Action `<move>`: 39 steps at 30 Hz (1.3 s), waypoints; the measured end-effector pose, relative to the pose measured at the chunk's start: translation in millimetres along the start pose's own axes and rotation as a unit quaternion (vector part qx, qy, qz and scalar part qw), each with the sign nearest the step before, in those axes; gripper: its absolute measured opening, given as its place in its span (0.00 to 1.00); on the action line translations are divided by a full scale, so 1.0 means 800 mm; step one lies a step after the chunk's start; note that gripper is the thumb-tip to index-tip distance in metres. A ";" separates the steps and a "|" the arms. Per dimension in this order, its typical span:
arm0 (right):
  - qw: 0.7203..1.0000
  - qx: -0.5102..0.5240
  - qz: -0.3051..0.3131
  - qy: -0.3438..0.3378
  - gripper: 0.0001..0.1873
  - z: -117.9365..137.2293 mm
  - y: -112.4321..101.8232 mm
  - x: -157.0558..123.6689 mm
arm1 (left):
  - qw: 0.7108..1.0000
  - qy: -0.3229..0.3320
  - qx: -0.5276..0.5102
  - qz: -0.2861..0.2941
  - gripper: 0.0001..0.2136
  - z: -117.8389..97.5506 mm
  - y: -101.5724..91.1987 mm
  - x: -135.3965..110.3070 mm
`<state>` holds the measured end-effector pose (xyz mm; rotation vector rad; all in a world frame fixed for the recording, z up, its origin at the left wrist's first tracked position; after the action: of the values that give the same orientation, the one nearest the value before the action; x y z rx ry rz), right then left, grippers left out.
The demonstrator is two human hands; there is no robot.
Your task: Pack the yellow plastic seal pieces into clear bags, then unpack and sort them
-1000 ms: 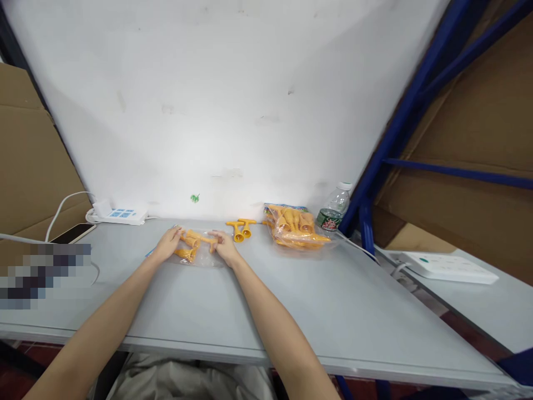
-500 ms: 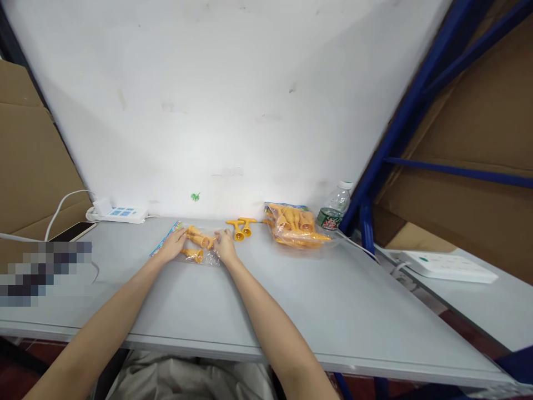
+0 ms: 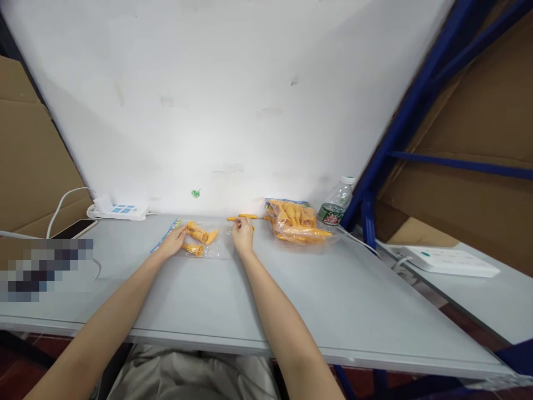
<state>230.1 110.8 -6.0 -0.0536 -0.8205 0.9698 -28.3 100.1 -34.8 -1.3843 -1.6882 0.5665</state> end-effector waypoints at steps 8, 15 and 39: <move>0.993 -0.107 -0.017 0.039 0.14 -0.034 -0.023 0.008 | 0.999 -0.005 0.045 -0.020 0.24 0.004 -0.006 -0.004; 0.975 -0.086 0.161 -0.130 0.15 0.036 0.011 -0.020 | 0.998 -0.050 -0.002 -0.047 0.25 0.008 -0.009 -0.002; 0.933 -0.132 0.278 -0.187 0.18 0.050 0.049 -0.053 | 0.993 0.054 0.098 0.048 0.25 -0.008 0.002 -0.009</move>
<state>164.1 89.5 -17.9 -0.3569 -1.3276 1.4209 -22.3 92.8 -34.9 -1.3347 -1.4448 0.6807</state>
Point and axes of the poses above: each hand's wrist, its own x-axis towards the middle knuckle, its own y-axis out of the palm, z = x × y, the point moved 6 cm from there along x, towards the middle knuckle, and after that the axes turned 9 degrees about -z, right-handed, at the moved point
